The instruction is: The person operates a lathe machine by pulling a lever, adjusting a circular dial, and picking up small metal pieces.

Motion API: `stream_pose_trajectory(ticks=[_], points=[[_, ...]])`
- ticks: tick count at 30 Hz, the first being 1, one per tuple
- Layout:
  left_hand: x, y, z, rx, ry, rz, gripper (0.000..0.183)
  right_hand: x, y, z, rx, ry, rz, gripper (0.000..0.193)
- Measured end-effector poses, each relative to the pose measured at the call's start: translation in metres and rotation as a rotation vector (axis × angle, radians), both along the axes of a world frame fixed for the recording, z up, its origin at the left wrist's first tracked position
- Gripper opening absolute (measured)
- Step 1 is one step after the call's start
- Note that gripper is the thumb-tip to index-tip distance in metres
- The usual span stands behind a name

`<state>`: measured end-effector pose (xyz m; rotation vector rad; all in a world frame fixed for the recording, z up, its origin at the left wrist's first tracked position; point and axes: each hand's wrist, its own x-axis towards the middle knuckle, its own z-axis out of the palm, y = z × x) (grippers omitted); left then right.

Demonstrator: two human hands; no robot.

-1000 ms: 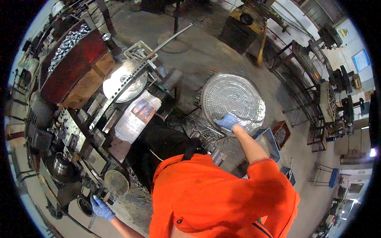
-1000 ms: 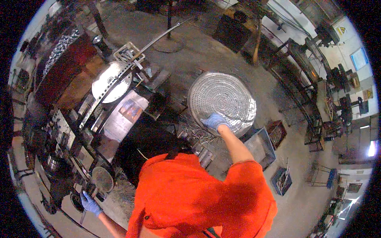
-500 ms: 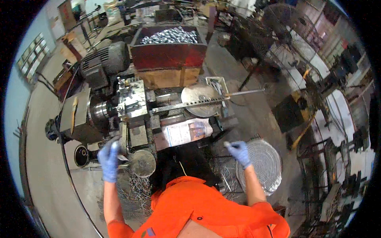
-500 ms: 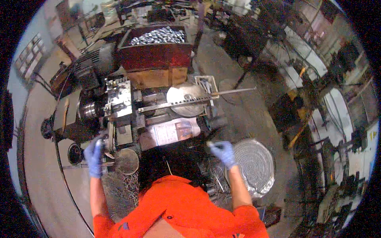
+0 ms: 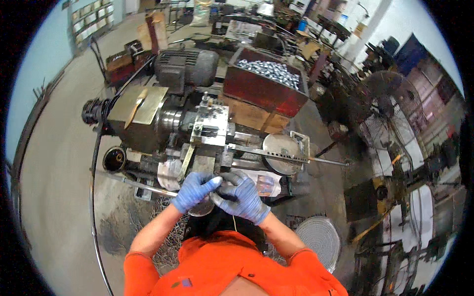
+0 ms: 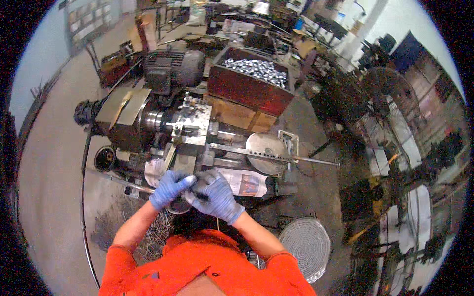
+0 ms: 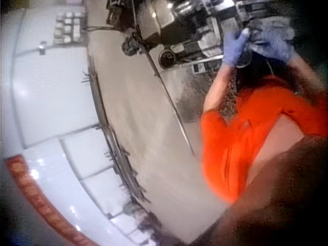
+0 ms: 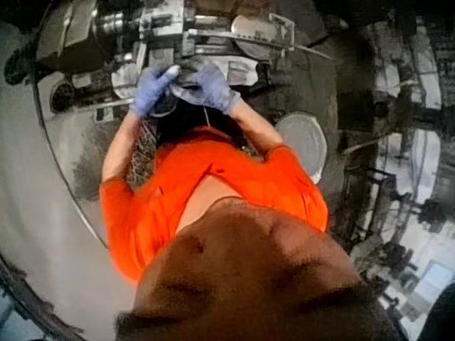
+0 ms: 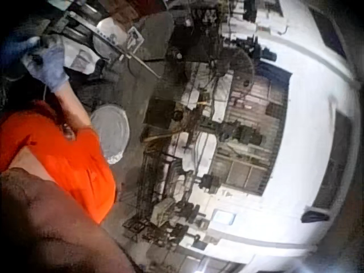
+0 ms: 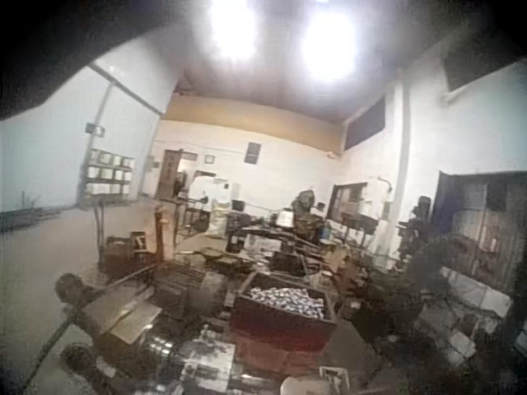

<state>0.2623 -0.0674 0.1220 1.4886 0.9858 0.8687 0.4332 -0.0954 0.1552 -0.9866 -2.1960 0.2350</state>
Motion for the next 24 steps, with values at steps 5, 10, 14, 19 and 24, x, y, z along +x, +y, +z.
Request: stream_pose_trajectory(ticks=[5, 10, 14, 19, 24], points=[[-0.029, 0.014, -0.005, 0.056, 0.188, -0.036, 0.045, -0.016, 0.023, 0.015, -0.004, -0.135, 0.162, 0.019], [-0.093, 0.020, 0.028, 0.230, 0.242, 0.071, 0.045, -0.046, 0.064, 0.026, -0.025, -0.205, 0.191, 0.025], [-0.187, -0.011, 0.057, 0.142, 0.379, 0.459, 0.045, -0.070, 0.138, 0.017, -0.024, -0.438, -0.020, 0.048], [-0.308, -0.076, 0.020, 0.304, 1.064, 0.921, 0.036, -0.105, 0.197, 0.017, -0.216, -0.796, -0.145, 0.059], [-0.352, -0.140, -0.016, 0.059, 1.218, 0.985, 0.035, -0.110, 0.210, 0.002, -0.251, -0.569, -0.166, 0.061]])
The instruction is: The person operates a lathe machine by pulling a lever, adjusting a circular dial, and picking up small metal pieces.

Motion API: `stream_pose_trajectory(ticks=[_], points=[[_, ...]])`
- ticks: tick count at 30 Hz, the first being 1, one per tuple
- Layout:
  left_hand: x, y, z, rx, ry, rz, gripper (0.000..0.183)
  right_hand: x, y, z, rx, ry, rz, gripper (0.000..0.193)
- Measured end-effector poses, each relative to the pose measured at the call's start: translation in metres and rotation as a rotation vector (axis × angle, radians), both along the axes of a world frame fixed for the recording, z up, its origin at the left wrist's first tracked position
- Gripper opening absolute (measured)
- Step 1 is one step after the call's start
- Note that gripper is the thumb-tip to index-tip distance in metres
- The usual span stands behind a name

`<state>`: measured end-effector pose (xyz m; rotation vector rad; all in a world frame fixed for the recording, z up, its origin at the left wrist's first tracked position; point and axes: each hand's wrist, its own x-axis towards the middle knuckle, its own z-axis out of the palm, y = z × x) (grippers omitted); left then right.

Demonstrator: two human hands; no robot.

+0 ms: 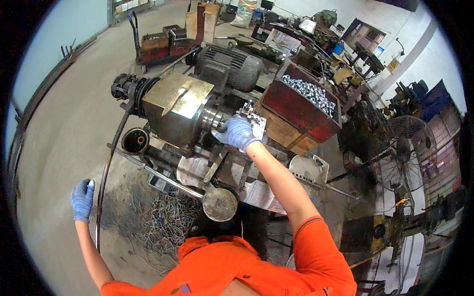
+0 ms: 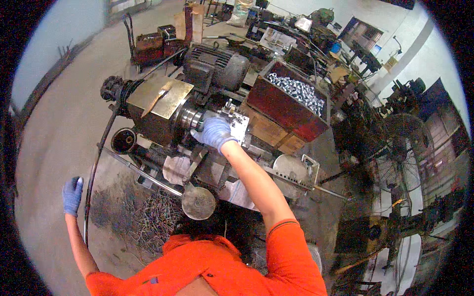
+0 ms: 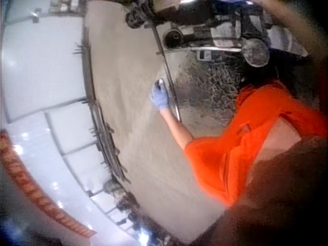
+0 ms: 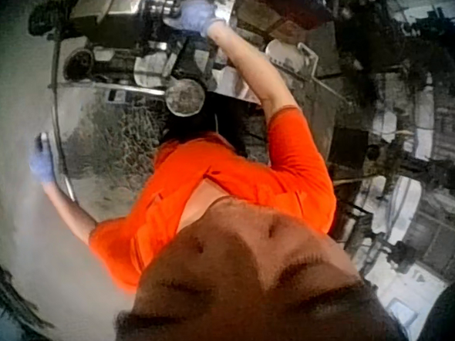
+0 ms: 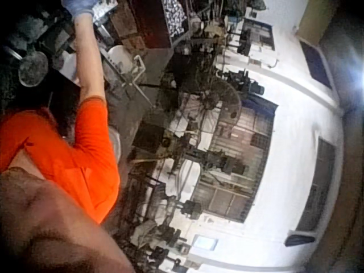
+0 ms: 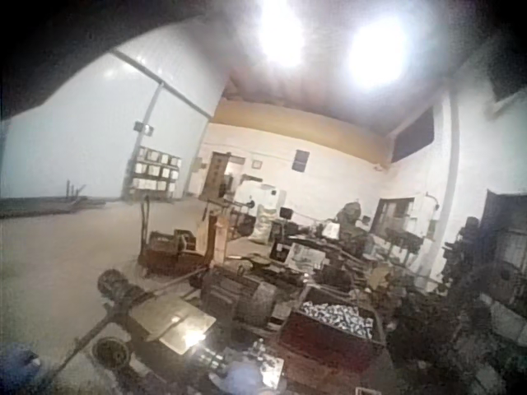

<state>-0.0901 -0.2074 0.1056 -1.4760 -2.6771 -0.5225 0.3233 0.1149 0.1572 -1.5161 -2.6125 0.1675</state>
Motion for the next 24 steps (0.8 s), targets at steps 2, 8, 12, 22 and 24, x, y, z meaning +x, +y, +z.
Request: stream_pose_trajectory(ticks=[2, 8, 12, 22, 24], points=[[0.006, -0.011, -0.003, -0.062, -0.099, 0.057, 0.035, -0.010, -0.001, 0.003, -0.043, -0.019, -0.037, 0.057], [0.030, -0.030, -0.021, -0.075, -0.214, 0.055, 0.038, -0.006, 0.002, 0.010, -0.114, 0.002, 0.095, 0.050], [0.035, -0.034, -0.037, -0.129, -0.064, 0.099, 0.036, -0.016, 0.004, 0.015, -0.088, -0.081, 0.148, 0.053], [-0.141, 0.007, -0.071, -0.150, 0.658, -0.014, 0.011, -0.021, 0.002, 0.010, -0.089, -0.061, 0.104, 0.054], [-0.155, 0.020, -0.063, -0.195, 0.680, 0.015, 0.012, -0.019, 0.001, 0.012, -0.058, -0.040, 0.114, 0.054]])
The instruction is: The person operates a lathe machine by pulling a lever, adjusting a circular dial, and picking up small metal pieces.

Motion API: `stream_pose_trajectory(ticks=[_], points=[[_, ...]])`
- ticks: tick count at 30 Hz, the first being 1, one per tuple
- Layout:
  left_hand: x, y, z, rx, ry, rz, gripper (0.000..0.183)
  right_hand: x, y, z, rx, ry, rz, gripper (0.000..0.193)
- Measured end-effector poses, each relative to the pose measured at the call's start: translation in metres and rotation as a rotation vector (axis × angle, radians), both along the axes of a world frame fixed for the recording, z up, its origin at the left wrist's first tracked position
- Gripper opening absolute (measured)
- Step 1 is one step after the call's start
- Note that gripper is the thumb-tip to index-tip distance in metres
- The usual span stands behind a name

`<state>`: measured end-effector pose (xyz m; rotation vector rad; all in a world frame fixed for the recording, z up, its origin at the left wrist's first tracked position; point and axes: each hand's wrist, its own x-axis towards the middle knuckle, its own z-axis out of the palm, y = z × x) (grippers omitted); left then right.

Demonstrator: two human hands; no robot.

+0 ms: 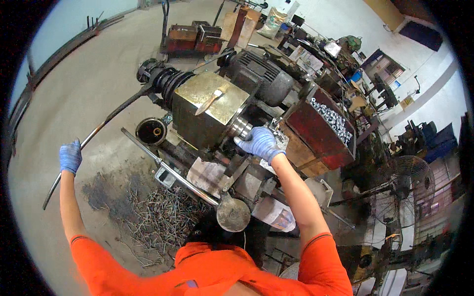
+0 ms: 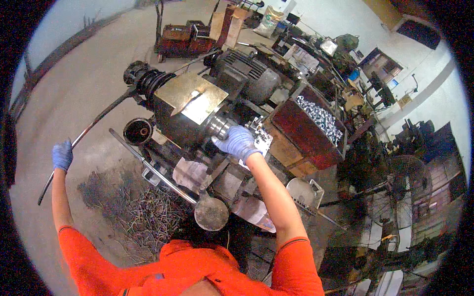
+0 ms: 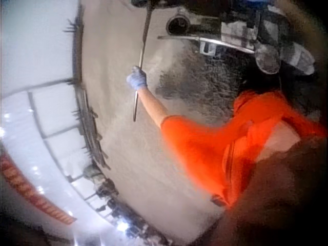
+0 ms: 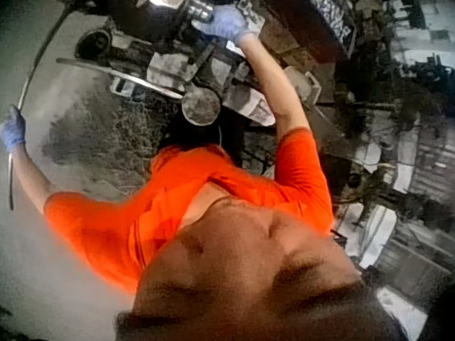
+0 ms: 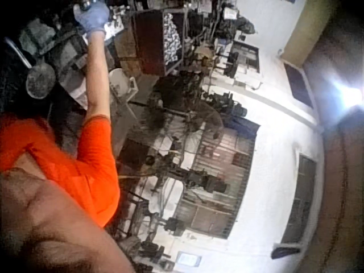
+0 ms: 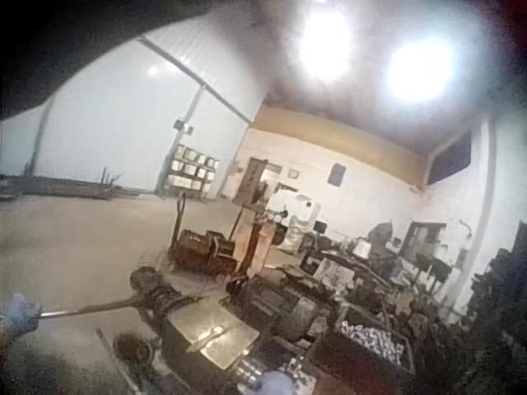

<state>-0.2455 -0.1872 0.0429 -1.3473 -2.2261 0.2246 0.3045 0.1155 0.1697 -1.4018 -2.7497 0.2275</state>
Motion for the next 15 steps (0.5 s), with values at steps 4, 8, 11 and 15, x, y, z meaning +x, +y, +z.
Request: stream_pose_trajectory(ticks=[4, 8, 11, 15], points=[[0.002, 0.008, -0.001, 0.037, -0.175, 0.028, 0.020, 0.008, 0.005, -0.008, 0.018, -0.055, 0.006, 0.054], [0.098, 0.051, 0.016, 0.655, -0.237, -0.385, 0.031, 0.053, -0.019, 0.003, 0.338, 0.340, 0.068, 0.036], [0.148, 0.073, -0.080, 0.774, -0.876, -0.069, 0.031, 0.106, -0.044, 0.015, 0.365, 0.486, 0.005, 0.033], [0.218, 0.112, -0.198, 0.009, -0.942, -0.065, 0.041, 0.203, -0.086, 0.002, 0.327, 0.361, -0.348, 0.030]])
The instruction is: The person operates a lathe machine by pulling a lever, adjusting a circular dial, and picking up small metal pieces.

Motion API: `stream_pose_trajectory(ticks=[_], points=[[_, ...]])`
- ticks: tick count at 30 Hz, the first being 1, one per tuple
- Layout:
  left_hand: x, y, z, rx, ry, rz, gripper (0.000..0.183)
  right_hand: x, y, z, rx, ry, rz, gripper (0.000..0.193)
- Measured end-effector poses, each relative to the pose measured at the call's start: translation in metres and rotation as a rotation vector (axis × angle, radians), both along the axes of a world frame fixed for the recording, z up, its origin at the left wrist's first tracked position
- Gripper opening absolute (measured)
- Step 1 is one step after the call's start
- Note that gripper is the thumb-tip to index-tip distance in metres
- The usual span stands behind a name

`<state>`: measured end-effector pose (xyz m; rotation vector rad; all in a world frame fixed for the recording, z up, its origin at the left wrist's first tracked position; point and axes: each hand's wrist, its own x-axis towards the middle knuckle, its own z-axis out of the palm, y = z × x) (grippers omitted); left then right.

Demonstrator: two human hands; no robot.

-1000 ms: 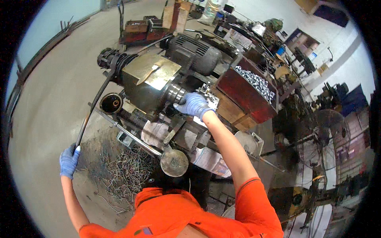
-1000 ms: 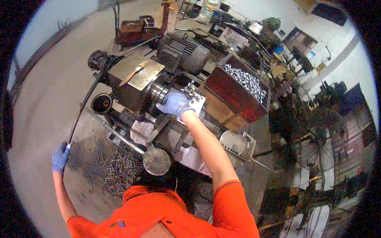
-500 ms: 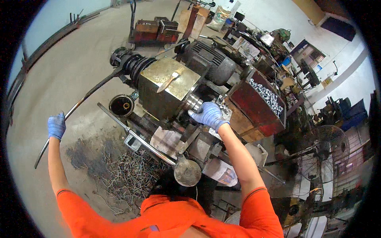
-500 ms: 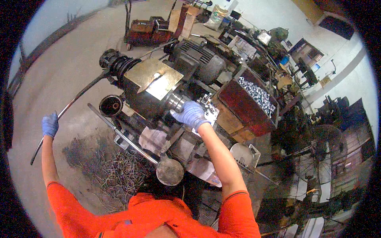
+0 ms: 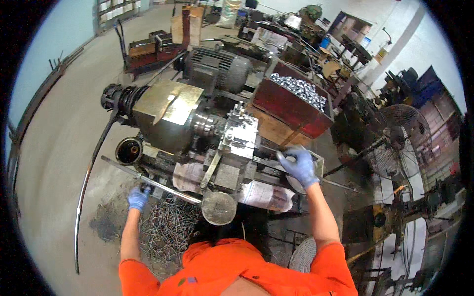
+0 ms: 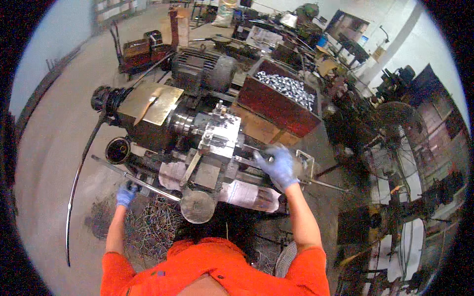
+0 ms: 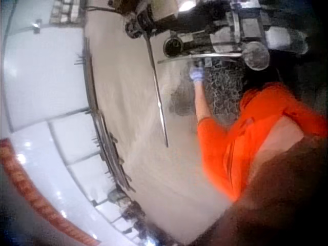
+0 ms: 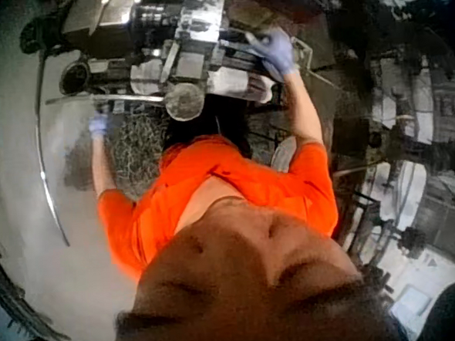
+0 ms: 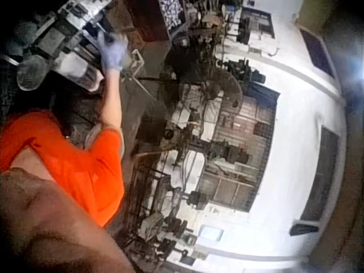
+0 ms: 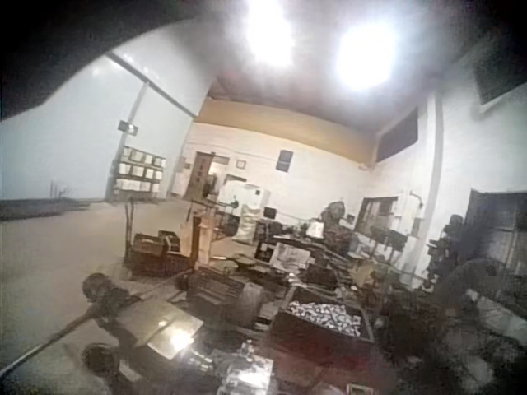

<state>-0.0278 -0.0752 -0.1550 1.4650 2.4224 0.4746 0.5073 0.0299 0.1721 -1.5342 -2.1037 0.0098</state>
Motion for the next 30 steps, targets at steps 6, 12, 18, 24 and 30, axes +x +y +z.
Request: stream_pose_trajectory(ticks=[6, 12, 18, 24, 30], points=[[-0.017, 0.048, 0.001, -0.160, 0.070, -0.293, 0.032, 0.141, -0.063, -0.052, -0.122, -0.010, -0.344, 0.034], [-0.013, 0.030, 0.050, -0.161, 0.448, -0.300, 0.029, 0.233, -0.063, -0.076, -0.147, -0.074, -0.548, 0.036], [-0.069, -0.003, 0.087, 0.176, -0.148, 0.067, 0.040, 0.325, -0.040, -0.102, -0.528, -0.548, -0.657, 0.065], [-0.042, 0.001, 0.159, 0.336, -0.558, 0.334, 0.048, 0.337, -0.035, -0.127, -0.498, -0.524, -0.776, 0.052], [-0.008, 0.034, 0.151, 0.375, -0.708, 0.521, 0.050, 0.323, -0.115, -0.155, -0.344, -0.476, -0.793, 0.046]])
